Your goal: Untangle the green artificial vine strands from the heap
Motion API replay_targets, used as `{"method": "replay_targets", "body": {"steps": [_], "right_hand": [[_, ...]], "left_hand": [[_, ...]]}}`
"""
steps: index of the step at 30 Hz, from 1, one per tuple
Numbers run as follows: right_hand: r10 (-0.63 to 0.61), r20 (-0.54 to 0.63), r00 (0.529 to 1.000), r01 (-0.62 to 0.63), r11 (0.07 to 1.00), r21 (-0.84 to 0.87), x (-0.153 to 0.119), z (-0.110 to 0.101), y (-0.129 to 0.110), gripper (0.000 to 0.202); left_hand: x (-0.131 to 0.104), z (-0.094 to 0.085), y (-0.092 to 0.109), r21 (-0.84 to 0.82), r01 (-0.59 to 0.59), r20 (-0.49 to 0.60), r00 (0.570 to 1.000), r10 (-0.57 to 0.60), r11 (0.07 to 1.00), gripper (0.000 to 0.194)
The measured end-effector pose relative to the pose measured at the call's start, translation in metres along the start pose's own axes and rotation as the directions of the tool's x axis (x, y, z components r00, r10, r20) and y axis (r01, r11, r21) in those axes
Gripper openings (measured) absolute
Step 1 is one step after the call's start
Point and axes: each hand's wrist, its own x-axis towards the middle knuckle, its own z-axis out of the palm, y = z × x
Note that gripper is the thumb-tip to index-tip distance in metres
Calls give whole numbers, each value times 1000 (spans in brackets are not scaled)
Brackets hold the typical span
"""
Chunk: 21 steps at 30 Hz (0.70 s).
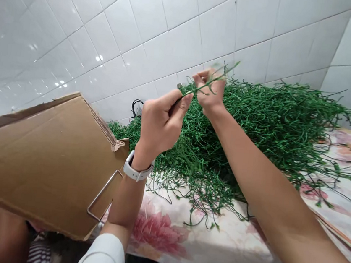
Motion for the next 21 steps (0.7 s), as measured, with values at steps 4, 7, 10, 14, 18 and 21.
{"method": "replay_targets", "body": {"steps": [4,7,10,14,18,21], "right_hand": [[135,-49,990,-138,987,-78,9,-15,9,26],[131,8,991,-129,985,-116,13,-24,-5,28],[100,114,988,-78,980,-182,10,-28,-31,40],[45,324,945,-18,996,-88,-2,-28,-69,59],[-115,657,745,-65,968,243,-15,-28,-98,65],[-222,687,692,3,952,306,-23,-25,-111,47]], "left_hand": [[3,-16,15,-88,25,-132,991,-37,996,47],[5,-26,2,-160,109,-96,987,-126,981,48],[7,-31,-17,-255,206,-36,974,-222,945,45],[7,-31,-28,-294,260,-33,959,-282,920,45],[8,-29,-28,-217,230,-86,963,-253,949,46],[9,-26,-27,-169,213,-93,968,-231,962,46]]}}
